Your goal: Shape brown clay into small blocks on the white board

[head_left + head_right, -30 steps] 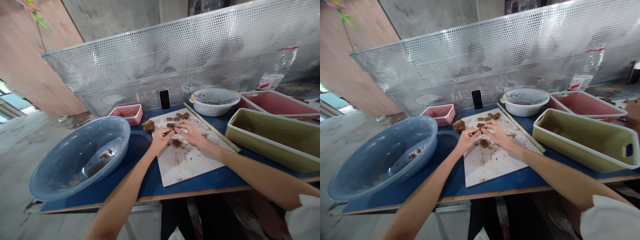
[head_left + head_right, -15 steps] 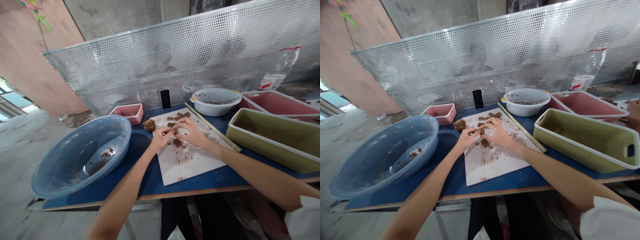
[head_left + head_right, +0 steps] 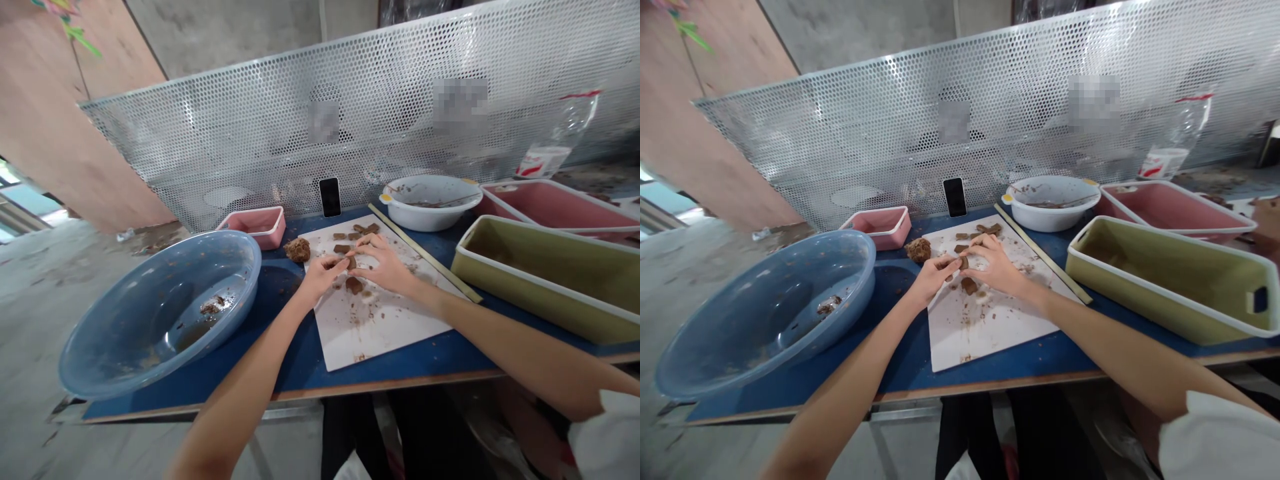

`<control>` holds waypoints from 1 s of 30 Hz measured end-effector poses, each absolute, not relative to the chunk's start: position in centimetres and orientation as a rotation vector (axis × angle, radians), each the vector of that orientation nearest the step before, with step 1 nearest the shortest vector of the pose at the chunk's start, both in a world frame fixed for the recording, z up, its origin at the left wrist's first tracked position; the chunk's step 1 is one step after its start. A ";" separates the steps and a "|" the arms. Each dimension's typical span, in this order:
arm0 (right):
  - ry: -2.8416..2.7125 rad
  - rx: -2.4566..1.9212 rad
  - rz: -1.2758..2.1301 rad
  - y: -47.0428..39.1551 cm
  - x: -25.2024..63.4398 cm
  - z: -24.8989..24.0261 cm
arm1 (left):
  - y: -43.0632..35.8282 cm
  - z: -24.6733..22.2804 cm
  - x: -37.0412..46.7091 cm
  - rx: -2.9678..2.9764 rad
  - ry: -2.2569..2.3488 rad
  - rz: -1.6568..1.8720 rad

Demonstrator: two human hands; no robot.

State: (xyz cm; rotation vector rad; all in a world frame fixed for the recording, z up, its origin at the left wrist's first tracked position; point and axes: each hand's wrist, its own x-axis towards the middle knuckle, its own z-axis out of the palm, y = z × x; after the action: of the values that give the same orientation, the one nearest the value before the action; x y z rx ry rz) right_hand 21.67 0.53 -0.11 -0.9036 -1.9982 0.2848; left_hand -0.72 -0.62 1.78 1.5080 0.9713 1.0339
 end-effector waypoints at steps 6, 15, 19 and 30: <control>-1.887 -0.863 0.549 0.6 22.3 1.0 | -0.6 2.2 -1.2 1.670 0.931 1.042; -1.814 -0.809 0.697 0.5 22.2 1.3 | -0.8 3.2 -1.6 1.891 0.876 1.023; -1.826 -0.830 0.710 0.5 22.3 1.4 | -0.7 3.1 -1.7 1.888 0.880 1.014; -1.779 -0.832 0.841 0.5 22.3 1.5 | -0.8 2.8 -1.7 1.865 0.834 0.978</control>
State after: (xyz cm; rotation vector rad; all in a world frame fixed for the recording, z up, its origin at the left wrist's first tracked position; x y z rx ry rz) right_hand 22.30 0.52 1.46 -0.8315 -1.7792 0.8414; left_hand -1.70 -0.78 2.81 1.8648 0.8336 0.9777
